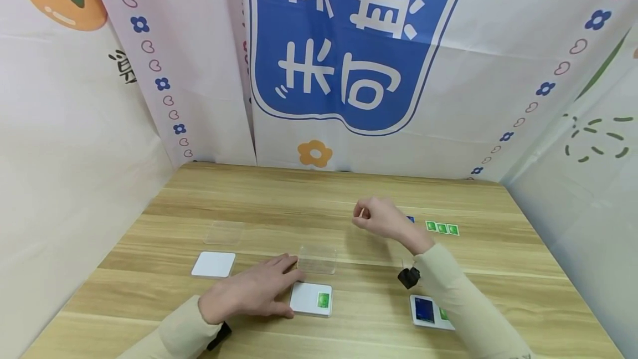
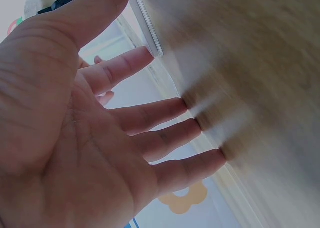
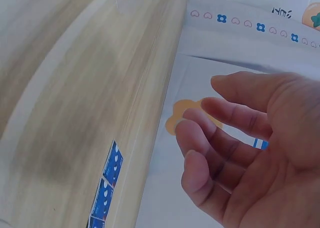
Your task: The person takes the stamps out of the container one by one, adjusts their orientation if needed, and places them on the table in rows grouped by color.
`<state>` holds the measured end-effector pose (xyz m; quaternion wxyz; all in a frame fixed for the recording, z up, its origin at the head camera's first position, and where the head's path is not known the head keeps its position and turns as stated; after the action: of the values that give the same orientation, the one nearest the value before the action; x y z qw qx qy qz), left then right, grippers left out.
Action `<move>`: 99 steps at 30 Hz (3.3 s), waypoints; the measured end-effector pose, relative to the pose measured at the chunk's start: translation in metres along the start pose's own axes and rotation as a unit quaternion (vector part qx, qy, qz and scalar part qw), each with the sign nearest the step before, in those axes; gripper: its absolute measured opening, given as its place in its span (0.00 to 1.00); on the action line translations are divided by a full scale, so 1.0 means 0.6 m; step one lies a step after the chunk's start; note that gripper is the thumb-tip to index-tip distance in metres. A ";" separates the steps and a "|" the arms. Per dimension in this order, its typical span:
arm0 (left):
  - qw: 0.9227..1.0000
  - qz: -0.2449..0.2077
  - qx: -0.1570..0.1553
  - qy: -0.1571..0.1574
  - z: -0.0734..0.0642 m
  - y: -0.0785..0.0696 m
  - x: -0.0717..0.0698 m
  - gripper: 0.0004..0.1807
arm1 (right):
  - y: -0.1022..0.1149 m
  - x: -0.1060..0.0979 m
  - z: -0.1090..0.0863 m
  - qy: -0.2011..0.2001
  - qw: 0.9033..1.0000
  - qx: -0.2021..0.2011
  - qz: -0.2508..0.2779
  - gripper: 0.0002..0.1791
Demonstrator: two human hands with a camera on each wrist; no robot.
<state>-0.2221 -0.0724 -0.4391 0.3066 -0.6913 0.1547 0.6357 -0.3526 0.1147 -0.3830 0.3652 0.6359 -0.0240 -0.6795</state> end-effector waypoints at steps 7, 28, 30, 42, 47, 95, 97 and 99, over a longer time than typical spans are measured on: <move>1.000 0.001 -0.005 0.002 -0.001 0.001 0.000 0.35 | 0.007 0.015 -0.009 -0.003 1.000 -0.004 0.016 0.03; 1.000 0.009 -0.003 -0.002 0.001 0.003 0.002 0.34 | 0.046 0.047 -0.055 0.021 0.999 -0.021 0.031 0.03; 1.000 0.009 -0.002 -0.002 0.001 0.003 0.002 0.34 | 0.050 0.049 -0.059 0.023 0.999 -0.022 0.033 0.02; 1.000 0.008 0.002 -0.005 0.001 0.004 0.002 0.34 | 0.075 0.068 -0.079 0.026 0.998 -0.052 0.028 0.02; 1.000 0.009 0.004 -0.008 0.001 0.004 0.002 0.33 | 0.085 0.078 -0.089 0.041 0.998 -0.049 0.024 0.03; 1.000 0.017 0.003 0.000 0.003 0.006 0.003 0.33 | 0.122 0.141 -0.140 0.104 0.992 -0.069 -0.022 0.09; 1.000 0.018 0.002 0.001 0.003 0.006 0.003 0.33 | 0.123 0.143 -0.141 0.106 0.991 -0.073 -0.028 0.09; 1.000 0.019 0.002 0.002 0.003 0.006 0.003 0.33 | 0.124 0.145 -0.142 0.107 0.991 -0.074 -0.032 0.09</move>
<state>-0.2257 -0.0738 -0.4415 0.2959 -0.6887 0.1692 0.6399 -0.2364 0.0511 -0.4359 0.3898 0.6768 0.0863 -0.6185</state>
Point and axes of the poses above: each hand's wrist, its own z-axis towards the middle knuckle, its own x-axis out of the palm, y = z × x, the point moved 9 cm from there along z, towards the middle knuckle, and after that the axes turned 13 degrees about -y, right-handed, at the moved point
